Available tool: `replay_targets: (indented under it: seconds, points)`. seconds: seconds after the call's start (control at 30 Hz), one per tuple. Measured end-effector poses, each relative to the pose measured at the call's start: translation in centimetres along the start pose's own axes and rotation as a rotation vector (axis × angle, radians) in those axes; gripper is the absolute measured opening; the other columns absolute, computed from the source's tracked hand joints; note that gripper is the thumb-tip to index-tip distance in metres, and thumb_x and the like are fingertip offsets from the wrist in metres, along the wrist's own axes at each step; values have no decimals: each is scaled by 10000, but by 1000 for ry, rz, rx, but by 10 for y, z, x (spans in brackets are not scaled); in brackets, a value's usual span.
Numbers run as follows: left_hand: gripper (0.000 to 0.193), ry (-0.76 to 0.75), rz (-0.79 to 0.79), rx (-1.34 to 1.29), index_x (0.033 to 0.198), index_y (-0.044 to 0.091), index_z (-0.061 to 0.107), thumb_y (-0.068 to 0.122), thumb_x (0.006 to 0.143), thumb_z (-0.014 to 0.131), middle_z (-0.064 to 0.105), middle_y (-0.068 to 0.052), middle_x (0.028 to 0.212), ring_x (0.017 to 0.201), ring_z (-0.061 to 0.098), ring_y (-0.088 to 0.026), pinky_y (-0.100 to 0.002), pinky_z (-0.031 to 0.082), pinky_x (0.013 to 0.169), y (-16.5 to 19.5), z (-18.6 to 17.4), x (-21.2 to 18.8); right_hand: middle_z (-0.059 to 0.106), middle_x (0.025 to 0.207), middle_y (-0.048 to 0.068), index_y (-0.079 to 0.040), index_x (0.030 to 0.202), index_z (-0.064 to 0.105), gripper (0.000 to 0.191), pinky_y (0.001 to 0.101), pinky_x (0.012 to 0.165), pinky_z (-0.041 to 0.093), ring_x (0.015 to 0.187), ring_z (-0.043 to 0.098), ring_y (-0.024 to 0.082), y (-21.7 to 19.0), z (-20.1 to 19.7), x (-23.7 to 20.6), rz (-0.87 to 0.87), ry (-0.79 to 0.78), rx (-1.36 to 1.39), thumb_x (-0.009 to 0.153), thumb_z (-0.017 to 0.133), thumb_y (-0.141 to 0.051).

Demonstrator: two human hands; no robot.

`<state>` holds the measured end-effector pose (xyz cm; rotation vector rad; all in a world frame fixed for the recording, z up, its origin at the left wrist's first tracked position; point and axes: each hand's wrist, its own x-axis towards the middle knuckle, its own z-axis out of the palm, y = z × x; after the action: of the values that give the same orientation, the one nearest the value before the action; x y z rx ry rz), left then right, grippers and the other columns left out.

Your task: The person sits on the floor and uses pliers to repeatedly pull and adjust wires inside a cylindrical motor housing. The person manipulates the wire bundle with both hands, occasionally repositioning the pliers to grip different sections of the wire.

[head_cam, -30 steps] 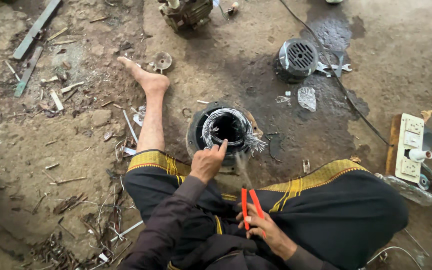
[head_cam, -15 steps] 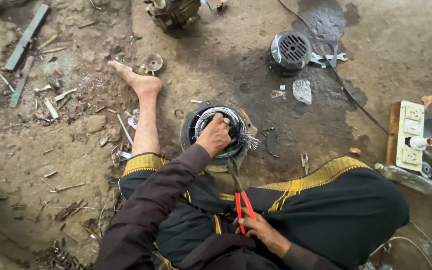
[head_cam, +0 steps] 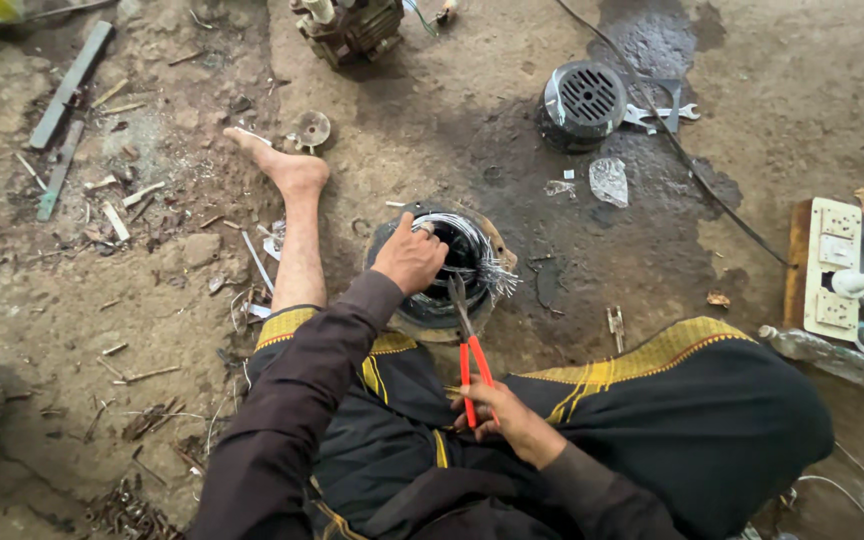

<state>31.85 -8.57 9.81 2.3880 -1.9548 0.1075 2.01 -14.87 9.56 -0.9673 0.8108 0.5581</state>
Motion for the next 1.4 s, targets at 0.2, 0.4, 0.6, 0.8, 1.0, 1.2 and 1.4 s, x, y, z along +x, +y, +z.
replay_targets:
  seconds: [0.2, 0.4, 0.6, 0.8, 1.0, 1.2, 1.4]
  points:
    - [174, -229, -119, -97, 895, 123, 714, 178, 914, 550, 752, -92, 854, 934, 701, -280, -590, 370, 1037, 0, -10, 7, 722, 1102, 120, -134, 1239, 586, 560, 394, 737, 527, 916, 720, 277, -40, 7, -11, 155, -27, 88, 853, 589, -539]
    - [139, -330, -184, -159, 910, 124, 723, 200, 868, 614, 755, -109, 887, 970, 702, -310, -618, 367, 1047, -1, -13, 13, 709, 1111, 151, -117, 1216, 576, 565, 393, 717, 525, 931, 722, 312, -45, 0, 12, 187, -32, 132, 879, 587, -570]
    - [115, -281, -214, -143, 885, 134, 734, 192, 842, 646, 756, -108, 882, 977, 695, -309, -622, 373, 1030, 1, -10, 13, 623, 972, 65, -101, 1152, 567, 401, 328, 612, 536, 836, 635, 173, 0, 36, 77, -326, 204, -3, 862, 733, -322]
    - [104, -309, -261, -148, 881, 151, 746, 177, 849, 651, 755, -86, 896, 1008, 686, -293, -628, 368, 1050, 4, -13, 15, 616, 876, 0, -134, 1118, 588, 375, 276, 494, 376, 676, 545, 100, 0, 37, 86, -35, 268, 191, 859, 734, -363]
    - [313, 410, -265, -167, 1069, 113, 704, 147, 759, 675, 688, -118, 1156, 1195, 627, -318, -476, 443, 1020, 65, -37, -39, 625, 736, 20, -63, 1041, 689, 360, 265, 583, 514, 620, 603, 127, 2, 62, 100, -286, 479, 247, 899, 745, -390]
    - [613, 357, -1047, -959, 1321, -27, 552, 347, 892, 780, 611, -218, 1245, 1169, 574, -383, -446, 432, 996, 176, 9, -131, 629, 711, 66, -1, 874, 690, 438, 353, 602, 461, 663, 565, 137, 14, 55, 104, -305, 665, -241, 907, 711, -437]
    - [773, 219, -1115, -1794, 1332, -56, 515, 446, 813, 790, 667, -200, 1234, 1135, 651, -252, -343, 513, 985, 178, 72, -116, 711, 820, 180, 1, 919, 692, 503, 479, 708, 504, 803, 677, 339, 8, 56, 101, -380, 803, -509, 918, 667, -501]
